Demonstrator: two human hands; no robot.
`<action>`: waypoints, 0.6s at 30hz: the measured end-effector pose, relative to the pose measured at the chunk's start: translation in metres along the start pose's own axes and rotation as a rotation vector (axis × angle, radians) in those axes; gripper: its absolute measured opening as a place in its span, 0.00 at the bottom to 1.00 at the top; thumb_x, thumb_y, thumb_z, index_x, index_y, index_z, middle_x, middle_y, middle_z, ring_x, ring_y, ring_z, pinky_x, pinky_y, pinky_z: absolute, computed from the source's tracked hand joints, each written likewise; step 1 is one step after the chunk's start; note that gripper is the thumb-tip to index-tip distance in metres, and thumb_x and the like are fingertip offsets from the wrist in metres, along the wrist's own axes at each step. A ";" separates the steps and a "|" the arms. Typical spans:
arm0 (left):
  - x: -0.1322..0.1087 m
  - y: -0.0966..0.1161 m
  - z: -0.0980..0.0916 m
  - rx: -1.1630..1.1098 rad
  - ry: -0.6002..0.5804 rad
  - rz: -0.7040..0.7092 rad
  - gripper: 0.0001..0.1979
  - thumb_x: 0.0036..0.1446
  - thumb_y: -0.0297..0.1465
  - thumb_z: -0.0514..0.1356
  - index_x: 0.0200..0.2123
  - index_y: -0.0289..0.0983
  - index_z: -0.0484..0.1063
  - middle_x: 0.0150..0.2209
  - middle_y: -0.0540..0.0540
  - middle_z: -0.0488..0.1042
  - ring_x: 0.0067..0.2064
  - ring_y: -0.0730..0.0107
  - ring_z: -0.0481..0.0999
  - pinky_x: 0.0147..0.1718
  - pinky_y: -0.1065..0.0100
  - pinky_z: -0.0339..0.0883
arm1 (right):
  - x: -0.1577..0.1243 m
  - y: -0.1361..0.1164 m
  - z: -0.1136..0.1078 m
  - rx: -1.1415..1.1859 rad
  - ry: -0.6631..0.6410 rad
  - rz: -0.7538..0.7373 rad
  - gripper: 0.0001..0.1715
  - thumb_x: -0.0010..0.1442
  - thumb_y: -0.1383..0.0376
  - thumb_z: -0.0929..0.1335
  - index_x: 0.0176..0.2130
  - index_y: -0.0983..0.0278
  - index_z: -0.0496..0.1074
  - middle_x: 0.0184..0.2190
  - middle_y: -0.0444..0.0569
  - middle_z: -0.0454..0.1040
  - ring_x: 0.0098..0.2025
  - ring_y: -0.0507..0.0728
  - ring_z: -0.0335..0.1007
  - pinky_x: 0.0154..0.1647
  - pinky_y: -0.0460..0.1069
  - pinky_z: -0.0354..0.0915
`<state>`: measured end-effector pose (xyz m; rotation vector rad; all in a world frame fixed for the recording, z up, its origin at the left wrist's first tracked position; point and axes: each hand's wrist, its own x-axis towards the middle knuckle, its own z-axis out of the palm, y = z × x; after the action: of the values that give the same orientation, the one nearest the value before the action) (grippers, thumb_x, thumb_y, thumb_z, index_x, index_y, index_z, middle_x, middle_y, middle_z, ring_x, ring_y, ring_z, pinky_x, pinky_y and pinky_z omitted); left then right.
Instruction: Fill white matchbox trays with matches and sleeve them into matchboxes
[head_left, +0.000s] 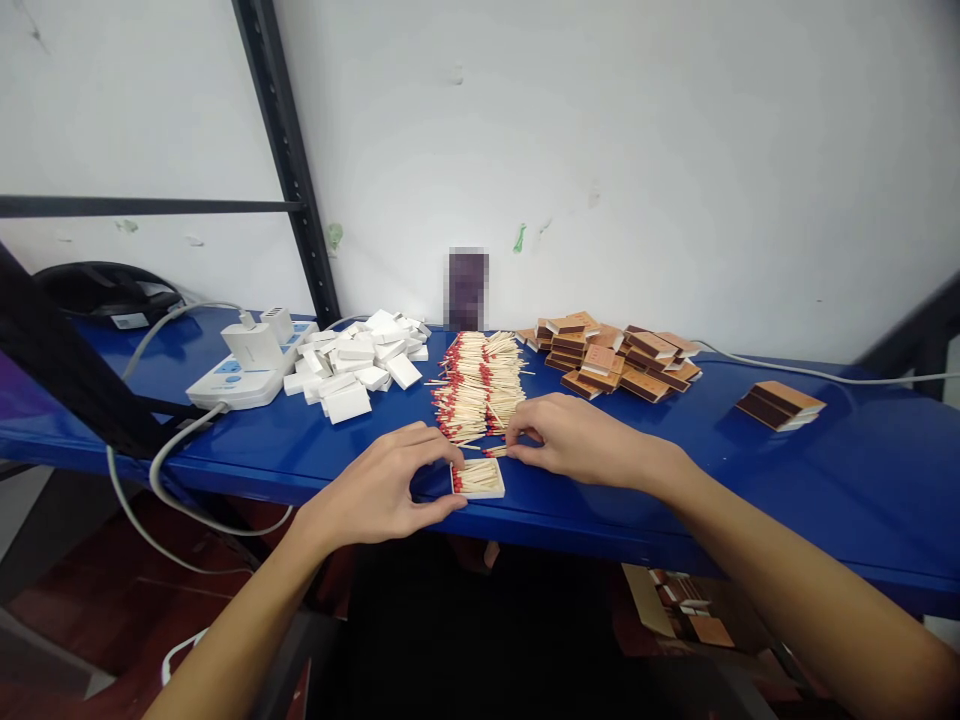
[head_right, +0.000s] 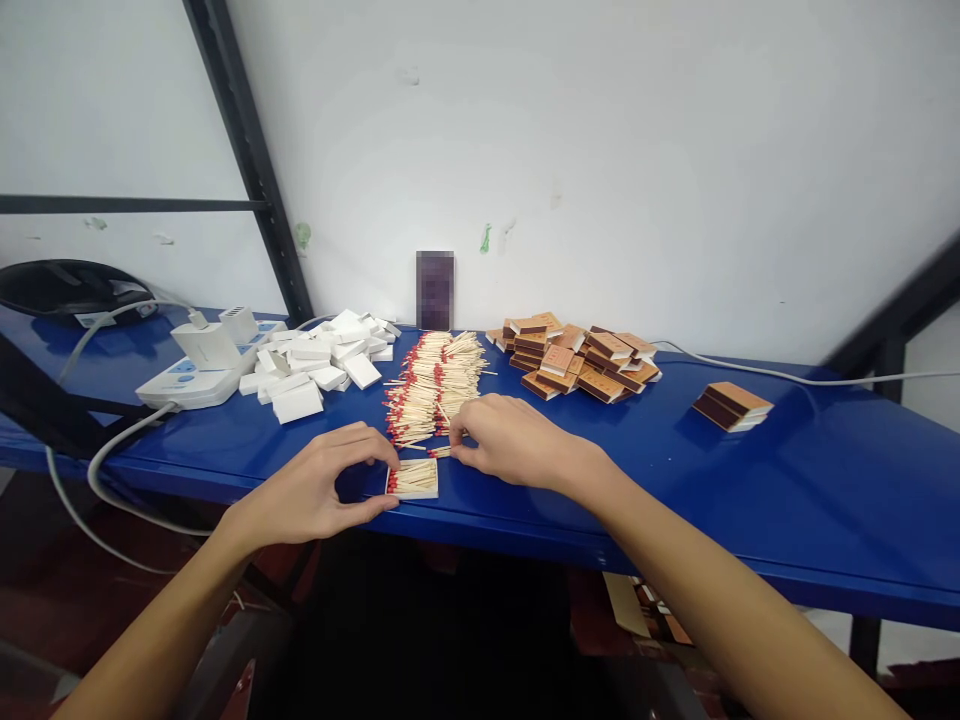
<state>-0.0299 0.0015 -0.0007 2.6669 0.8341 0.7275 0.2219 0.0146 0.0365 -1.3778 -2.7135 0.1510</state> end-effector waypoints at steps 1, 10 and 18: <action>0.000 0.000 -0.001 -0.001 0.002 -0.006 0.09 0.59 0.36 0.62 0.40 0.39 0.71 0.39 0.47 0.74 0.41 0.64 0.71 0.41 0.64 0.65 | 0.001 0.001 0.001 0.005 0.005 -0.002 0.09 0.62 0.62 0.67 0.38 0.62 0.76 0.37 0.50 0.79 0.40 0.58 0.71 0.39 0.49 0.59; -0.002 0.002 -0.003 -0.017 -0.002 -0.030 0.10 0.55 0.34 0.64 0.39 0.39 0.69 0.38 0.49 0.72 0.40 0.67 0.71 0.41 0.66 0.65 | 0.010 0.008 -0.009 0.107 -0.186 -0.061 0.09 0.61 0.61 0.65 0.39 0.62 0.74 0.29 0.46 0.75 0.30 0.54 0.67 0.29 0.47 0.56; -0.002 0.000 -0.002 -0.007 0.004 -0.056 0.11 0.54 0.35 0.64 0.40 0.39 0.69 0.38 0.49 0.73 0.39 0.66 0.71 0.40 0.66 0.65 | 0.028 0.006 -0.020 0.127 -0.319 -0.097 0.05 0.51 0.66 0.68 0.31 0.63 0.74 0.26 0.44 0.74 0.26 0.52 0.64 0.25 0.46 0.56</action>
<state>-0.0323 0.0010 -0.0001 2.6254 0.9019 0.7208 0.2132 0.0414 0.0565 -1.2807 -2.9531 0.5709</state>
